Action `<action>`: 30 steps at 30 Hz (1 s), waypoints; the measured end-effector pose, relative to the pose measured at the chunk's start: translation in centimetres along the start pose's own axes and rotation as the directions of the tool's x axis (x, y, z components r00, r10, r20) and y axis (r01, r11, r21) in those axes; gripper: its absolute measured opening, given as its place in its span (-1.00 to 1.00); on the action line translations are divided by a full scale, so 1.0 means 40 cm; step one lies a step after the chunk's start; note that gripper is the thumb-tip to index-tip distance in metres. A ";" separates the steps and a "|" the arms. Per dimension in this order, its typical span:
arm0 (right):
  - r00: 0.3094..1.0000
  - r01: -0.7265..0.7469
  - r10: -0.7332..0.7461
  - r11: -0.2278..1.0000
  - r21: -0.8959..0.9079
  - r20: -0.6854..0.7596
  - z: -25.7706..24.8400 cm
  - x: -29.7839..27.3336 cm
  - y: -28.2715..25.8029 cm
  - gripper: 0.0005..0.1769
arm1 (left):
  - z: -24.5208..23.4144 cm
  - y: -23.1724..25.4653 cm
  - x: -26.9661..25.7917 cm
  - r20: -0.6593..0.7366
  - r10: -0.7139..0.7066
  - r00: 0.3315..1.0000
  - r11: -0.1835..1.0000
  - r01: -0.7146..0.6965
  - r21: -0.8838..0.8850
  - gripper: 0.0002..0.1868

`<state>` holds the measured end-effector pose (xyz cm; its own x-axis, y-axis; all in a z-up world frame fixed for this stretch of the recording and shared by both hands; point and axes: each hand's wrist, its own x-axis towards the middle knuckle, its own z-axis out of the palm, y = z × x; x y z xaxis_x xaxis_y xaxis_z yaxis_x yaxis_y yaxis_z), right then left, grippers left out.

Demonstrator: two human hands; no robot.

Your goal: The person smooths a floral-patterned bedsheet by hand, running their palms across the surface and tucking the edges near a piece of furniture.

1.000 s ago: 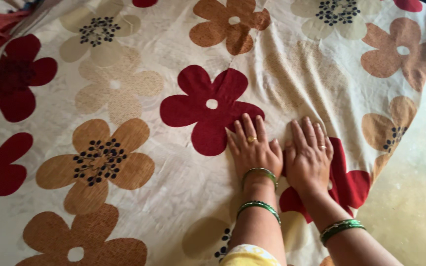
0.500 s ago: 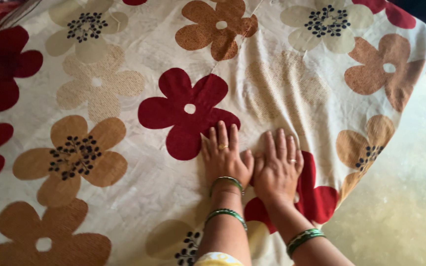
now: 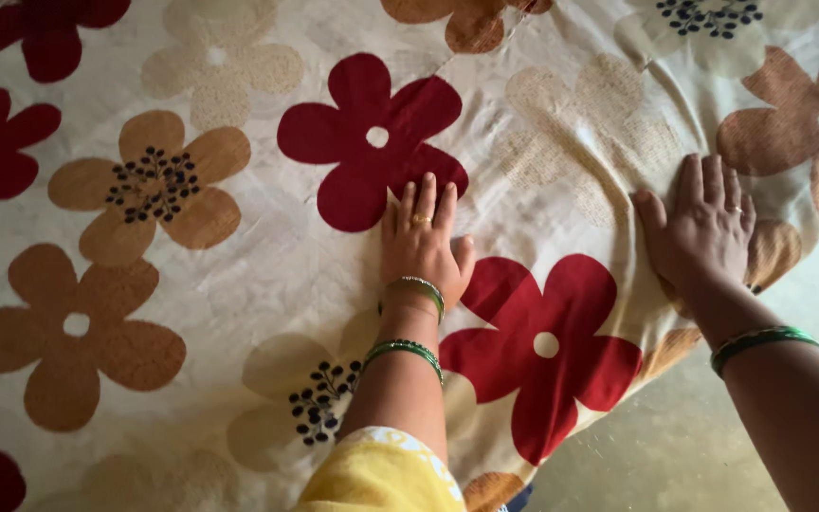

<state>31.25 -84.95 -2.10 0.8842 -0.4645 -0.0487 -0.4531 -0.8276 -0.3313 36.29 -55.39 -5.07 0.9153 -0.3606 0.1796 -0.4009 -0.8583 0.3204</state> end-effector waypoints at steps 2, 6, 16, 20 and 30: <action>0.996 0.061 -0.067 0.994 -0.087 -0.063 0.007 0.007 0.024 -0.06 | 0.005 0.024 0.004 0.011 -0.109 0.994 0.994 0.108 0.032 -0.32; 0.995 0.053 -0.061 0.994 -0.095 -0.084 0.028 0.005 0.042 -0.04 | 0.030 0.198 0.066 -0.082 -0.528 0.845 0.844 0.533 0.057 -0.34; 0.990 0.068 -0.079 0.993 -0.096 -0.114 0.038 0.005 0.054 -0.04 | 0.136 0.394 0.129 -0.023 -0.236 0.971 0.968 0.237 0.083 -0.12; 0.983 0.132 -0.146 0.984 -0.122 -0.115 0.049 0.034 0.083 -0.05 | 0.136 0.394 0.142 -0.003 -0.251 0.968 0.966 0.251 0.062 -0.15; 0.828 -0.351 0.513 0.787 0.507 -0.224 -0.002 0.154 0.436 -0.38 | 0.140 0.394 0.139 -0.056 -0.254 0.966 0.964 0.257 0.064 -0.17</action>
<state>28.80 -102.26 -8.09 0.4743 -0.8803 0.0010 -0.6093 -0.3291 -0.7214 35.28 -72.97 -4.25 0.9835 -0.1099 0.1436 -0.1486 -0.9437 0.2955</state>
